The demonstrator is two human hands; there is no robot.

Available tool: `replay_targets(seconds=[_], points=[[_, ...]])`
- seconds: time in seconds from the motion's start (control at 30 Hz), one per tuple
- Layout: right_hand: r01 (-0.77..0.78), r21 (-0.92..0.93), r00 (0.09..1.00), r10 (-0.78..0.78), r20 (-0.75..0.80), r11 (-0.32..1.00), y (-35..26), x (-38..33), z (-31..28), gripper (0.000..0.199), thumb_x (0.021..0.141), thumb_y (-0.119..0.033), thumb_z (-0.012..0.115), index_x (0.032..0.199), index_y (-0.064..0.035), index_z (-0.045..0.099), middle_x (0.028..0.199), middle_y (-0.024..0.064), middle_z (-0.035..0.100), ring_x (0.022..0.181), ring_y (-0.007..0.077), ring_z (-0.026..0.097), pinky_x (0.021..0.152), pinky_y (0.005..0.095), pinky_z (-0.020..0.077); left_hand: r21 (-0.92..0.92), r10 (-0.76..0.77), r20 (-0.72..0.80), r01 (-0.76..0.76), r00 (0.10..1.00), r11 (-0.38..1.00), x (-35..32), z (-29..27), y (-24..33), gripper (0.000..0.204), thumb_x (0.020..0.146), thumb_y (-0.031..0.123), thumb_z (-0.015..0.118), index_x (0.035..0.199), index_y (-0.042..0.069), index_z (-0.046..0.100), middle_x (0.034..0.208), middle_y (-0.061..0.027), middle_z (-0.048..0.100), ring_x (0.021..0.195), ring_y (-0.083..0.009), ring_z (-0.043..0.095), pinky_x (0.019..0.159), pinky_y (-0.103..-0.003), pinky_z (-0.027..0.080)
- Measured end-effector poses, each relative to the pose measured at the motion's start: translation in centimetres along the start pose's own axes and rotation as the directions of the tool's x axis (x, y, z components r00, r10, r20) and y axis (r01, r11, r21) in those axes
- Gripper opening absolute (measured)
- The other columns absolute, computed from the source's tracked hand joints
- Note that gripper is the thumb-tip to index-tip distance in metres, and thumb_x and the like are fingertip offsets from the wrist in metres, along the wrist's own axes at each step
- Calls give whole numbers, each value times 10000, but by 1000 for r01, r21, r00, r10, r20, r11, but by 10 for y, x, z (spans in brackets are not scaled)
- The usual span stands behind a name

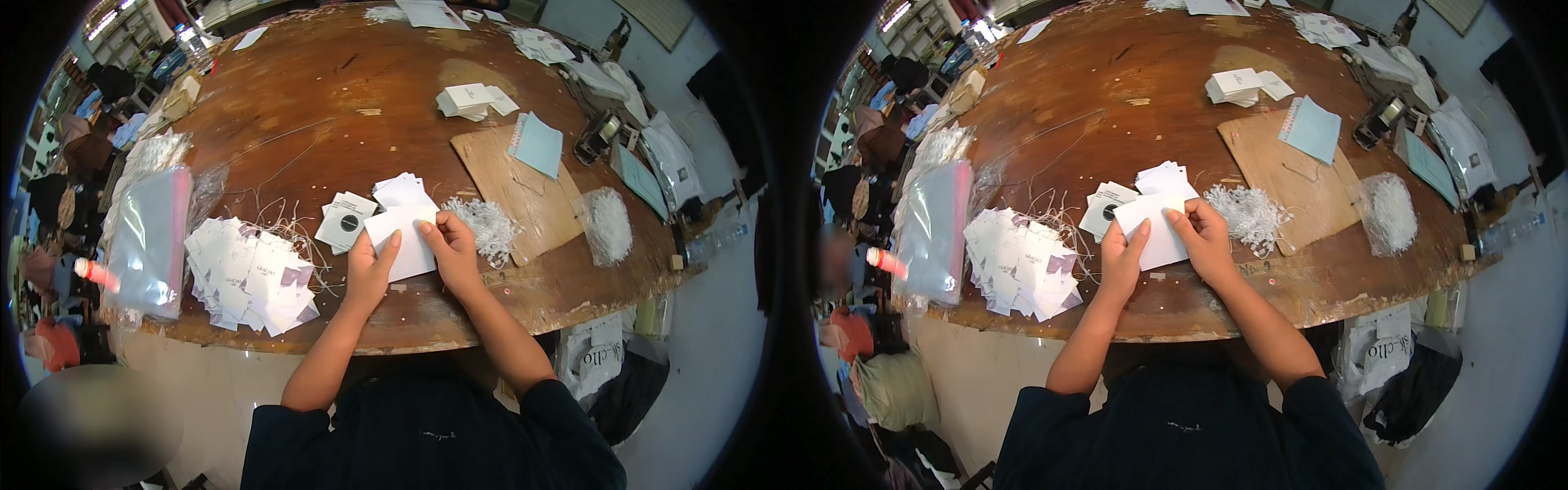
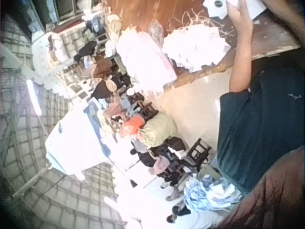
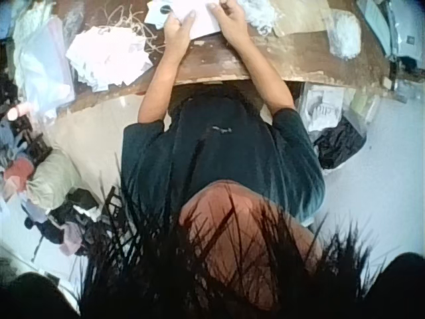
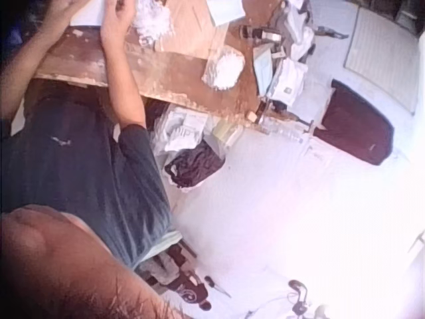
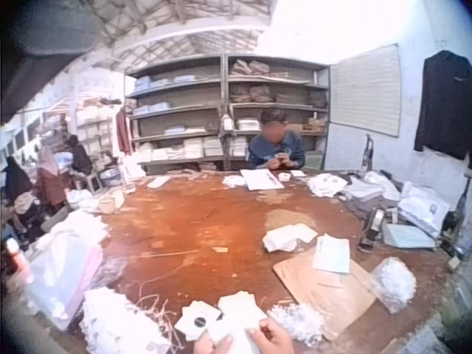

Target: The person repeatedly picks small white paper tags and thin white strings from a cluttered wooden table, threads the string through a hole in each tag, and places the assembled units into a growing pile. The person handles items one at a time throughout the clip.

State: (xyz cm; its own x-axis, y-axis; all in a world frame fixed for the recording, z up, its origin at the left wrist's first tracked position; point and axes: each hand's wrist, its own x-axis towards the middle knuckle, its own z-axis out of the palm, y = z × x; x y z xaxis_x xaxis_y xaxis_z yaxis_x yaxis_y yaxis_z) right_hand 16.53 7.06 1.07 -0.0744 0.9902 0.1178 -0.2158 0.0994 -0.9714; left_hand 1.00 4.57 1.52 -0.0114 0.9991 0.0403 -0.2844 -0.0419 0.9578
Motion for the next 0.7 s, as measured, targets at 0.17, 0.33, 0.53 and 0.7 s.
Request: replay_targets(seconds=[0.17,0.33,0.53,0.7], points=[[356,-780,847,-530,38,514,-13,-12,-57,73,925,-71,690,932,0,673,857,93,690,757,236,632,688,355,493,102,-34,-36,38,999,994,-21,-1,-1,329,1020,203,629,1254,-27,602,1129,-70,689,1006,-104,626,872,-277,502],[89,-976,830,-556,-37,197,-35,-6,-138,105,880,-20,674,980,1,695,922,148,711,840,344,641,760,433,512,211,16,-103,6,995,977,-37,-3,-7,299,1013,182,630,1219,-34,619,1095,-83,705,983,-113,634,868,-289,504],[132,-971,944,-325,61,201,-13,9,-158,157,892,-51,687,1042,-10,707,973,194,710,902,374,657,801,425,524,246,17,-94,7,995,969,-39,-2,-16,298,1013,177,622,1217,-40,615,1086,-101,714,969,-122,645,851,-298,512],[25,-924,848,-498,-183,382,-24,10,-181,143,895,-18,652,1030,-15,702,876,152,689,827,277,657,765,363,521,300,25,-83,1,996,954,-41,-5,-19,290,1011,174,625,1211,-37,615,1075,-112,718,970,-121,647,843,-301,513]])
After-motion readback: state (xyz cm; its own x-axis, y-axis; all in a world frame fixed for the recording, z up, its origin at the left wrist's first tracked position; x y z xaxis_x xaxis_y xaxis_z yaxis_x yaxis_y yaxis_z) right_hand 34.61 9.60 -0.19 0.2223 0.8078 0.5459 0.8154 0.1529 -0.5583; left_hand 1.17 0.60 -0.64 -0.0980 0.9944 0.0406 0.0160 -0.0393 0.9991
